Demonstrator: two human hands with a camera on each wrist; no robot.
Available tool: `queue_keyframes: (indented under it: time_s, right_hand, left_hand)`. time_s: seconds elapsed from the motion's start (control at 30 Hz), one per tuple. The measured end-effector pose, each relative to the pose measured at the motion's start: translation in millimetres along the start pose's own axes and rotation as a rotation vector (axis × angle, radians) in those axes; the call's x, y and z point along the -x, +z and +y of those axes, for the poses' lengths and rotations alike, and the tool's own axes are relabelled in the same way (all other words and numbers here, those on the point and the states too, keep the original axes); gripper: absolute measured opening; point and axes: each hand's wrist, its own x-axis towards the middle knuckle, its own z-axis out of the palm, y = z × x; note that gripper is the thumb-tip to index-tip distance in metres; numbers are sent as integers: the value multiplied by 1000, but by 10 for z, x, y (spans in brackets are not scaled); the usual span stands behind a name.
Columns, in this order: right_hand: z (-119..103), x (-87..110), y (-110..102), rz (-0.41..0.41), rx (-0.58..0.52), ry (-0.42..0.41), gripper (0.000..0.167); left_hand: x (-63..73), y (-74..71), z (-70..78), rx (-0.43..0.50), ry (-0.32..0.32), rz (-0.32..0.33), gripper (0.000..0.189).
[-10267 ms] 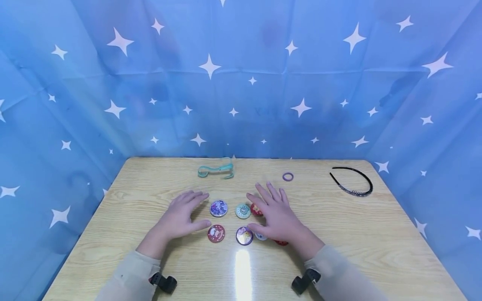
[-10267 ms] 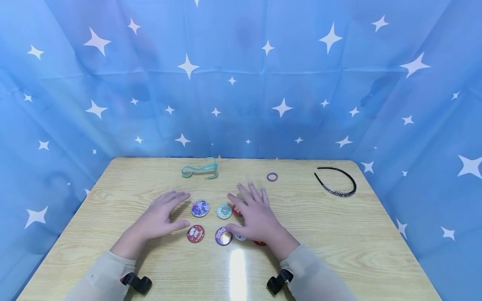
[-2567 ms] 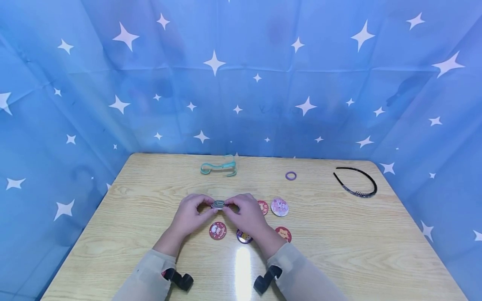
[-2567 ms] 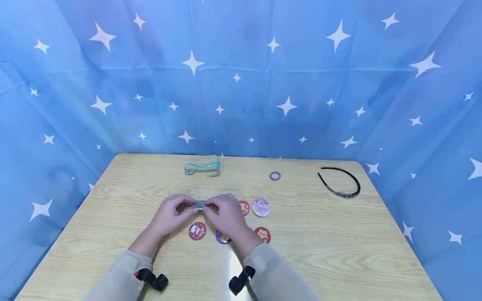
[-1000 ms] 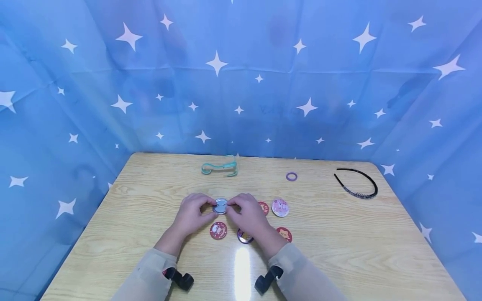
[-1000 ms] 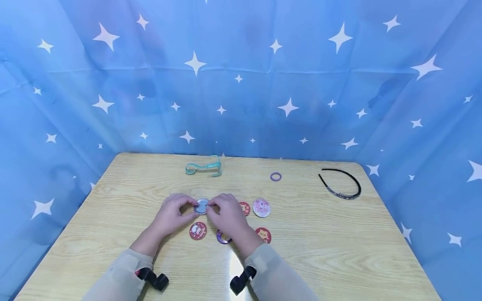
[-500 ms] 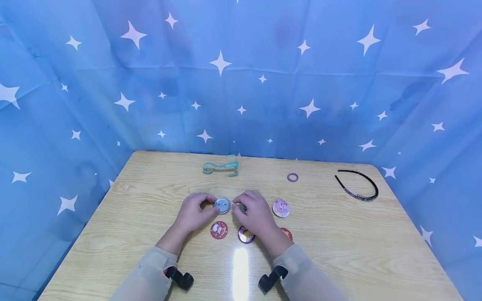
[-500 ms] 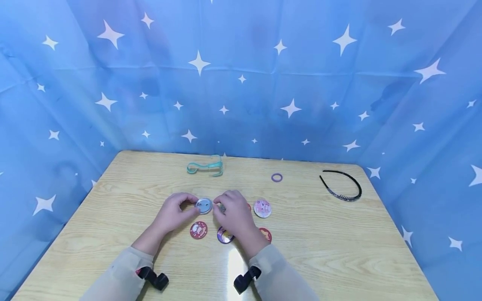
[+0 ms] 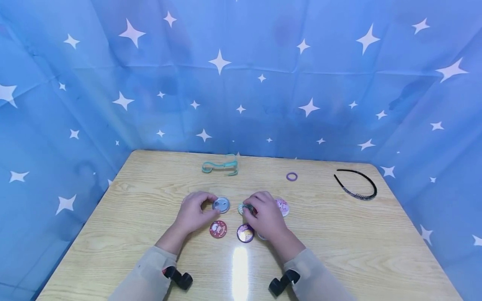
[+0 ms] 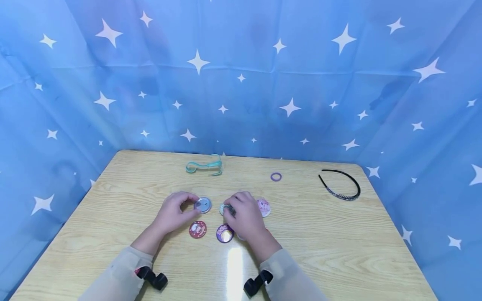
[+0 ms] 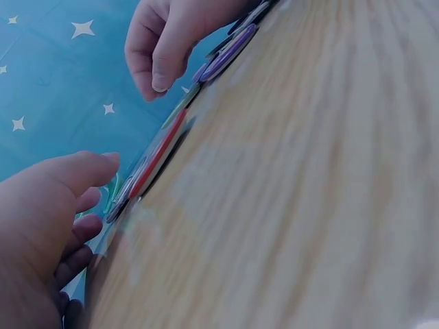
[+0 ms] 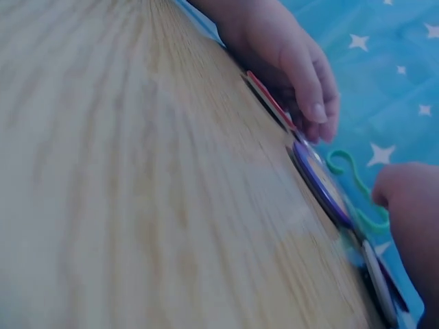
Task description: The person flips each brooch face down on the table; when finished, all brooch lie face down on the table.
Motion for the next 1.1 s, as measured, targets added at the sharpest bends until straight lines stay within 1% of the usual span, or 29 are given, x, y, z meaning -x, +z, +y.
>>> queue_keyframes:
  time_s: [0.07, 0.17, 0.3, 0.43, 0.63, 0.73, 0.9, 1.0, 1.1]
  right_hand:
    - [26, 23, -23, -1, 10, 9, 15]
    - [50, 48, -42, -15, 23, 47, 17]
    - [58, 58, -48, -46, 30, 110, 21]
    - [60, 54, -50, -79, 33, 157, 28]
    - [70, 47, -59, -156, 54, 227, 35]
    - [78, 42, -49, -184, 57, 243, 36]
    - [107, 53, -22, -174, 61, 244, 36]
    - [113, 56, -17, -169, 60, 242, 36]
    - [109, 50, -21, -172, 60, 242, 36]
  left_hand:
    - [9, 8, 25, 0, 13, 2, 39]
    - [31, 42, 74, 7, 21, 3, 44]
    - [58, 120, 151, -15, 51, -21, 49]
    - [66, 196, 219, -56, 100, -53, 49]
    - [49, 309, 309, -68, 139, -50, 47]
    - [26, 376, 344, -91, 141, -47, 43]
    - [-45, 472, 403, -131, 143, -19, 39]
    - [-84, 508, 439, -156, 126, -11, 39]
    - [-110, 521, 460, -175, 100, -19, 39]
